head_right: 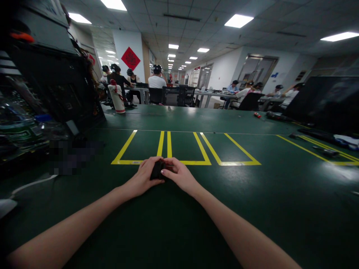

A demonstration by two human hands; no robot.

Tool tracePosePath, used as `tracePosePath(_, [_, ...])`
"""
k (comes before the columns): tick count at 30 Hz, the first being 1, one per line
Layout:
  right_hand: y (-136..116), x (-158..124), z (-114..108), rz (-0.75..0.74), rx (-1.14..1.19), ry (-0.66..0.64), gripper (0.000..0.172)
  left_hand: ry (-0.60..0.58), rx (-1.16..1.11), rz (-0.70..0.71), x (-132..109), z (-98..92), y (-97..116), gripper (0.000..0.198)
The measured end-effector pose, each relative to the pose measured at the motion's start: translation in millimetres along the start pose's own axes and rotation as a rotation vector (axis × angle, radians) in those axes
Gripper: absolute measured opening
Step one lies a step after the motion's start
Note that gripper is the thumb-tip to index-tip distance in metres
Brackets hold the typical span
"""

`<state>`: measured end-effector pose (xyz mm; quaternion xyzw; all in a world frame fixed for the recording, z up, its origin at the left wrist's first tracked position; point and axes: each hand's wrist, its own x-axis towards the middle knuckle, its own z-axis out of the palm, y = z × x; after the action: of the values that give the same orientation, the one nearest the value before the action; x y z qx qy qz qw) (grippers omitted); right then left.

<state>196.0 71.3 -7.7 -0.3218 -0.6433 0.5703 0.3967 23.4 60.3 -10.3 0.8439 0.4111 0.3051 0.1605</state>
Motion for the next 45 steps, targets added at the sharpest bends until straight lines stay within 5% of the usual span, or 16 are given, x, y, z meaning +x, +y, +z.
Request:
tracePosePath(7, [-2,-5,2,-0.014,0.023,-0.064,0.032,0.001,0.004,0.006,-1,0.5,-1,0.056])
tracePosePath(15, [2,-6,4,-0.088,-0.151,0.034,0.017,0.003,-0.006,0.003,0,1.7,-3,0.057])
tracePosePath(21, [0,-4,2,-0.066,-0.122,-0.001,0.034,0.017,0.002,0.010,0,4.2,-4,0.059])
tracePosePath(28, [4,-4,1,-0.036,-0.008,-0.040,0.028,0.003,0.000,0.003,1,2.2,-2,0.056])
tracePosePath(31, [4,-3,2,-0.066,-0.065,0.037,0.019,0.006,-0.003,0.006,1,1.7,-2,0.057])
tracePosePath(38, [-1,-6,2,-0.058,-0.216,-0.004,0.033,-0.014,-0.020,-0.014,0,1.0,-2,0.058])
tracePosePath(45, [0,-11,4,-0.121,-0.342,0.030,0.024,0.007,-0.007,-0.034,0,2.8,-3,0.059])
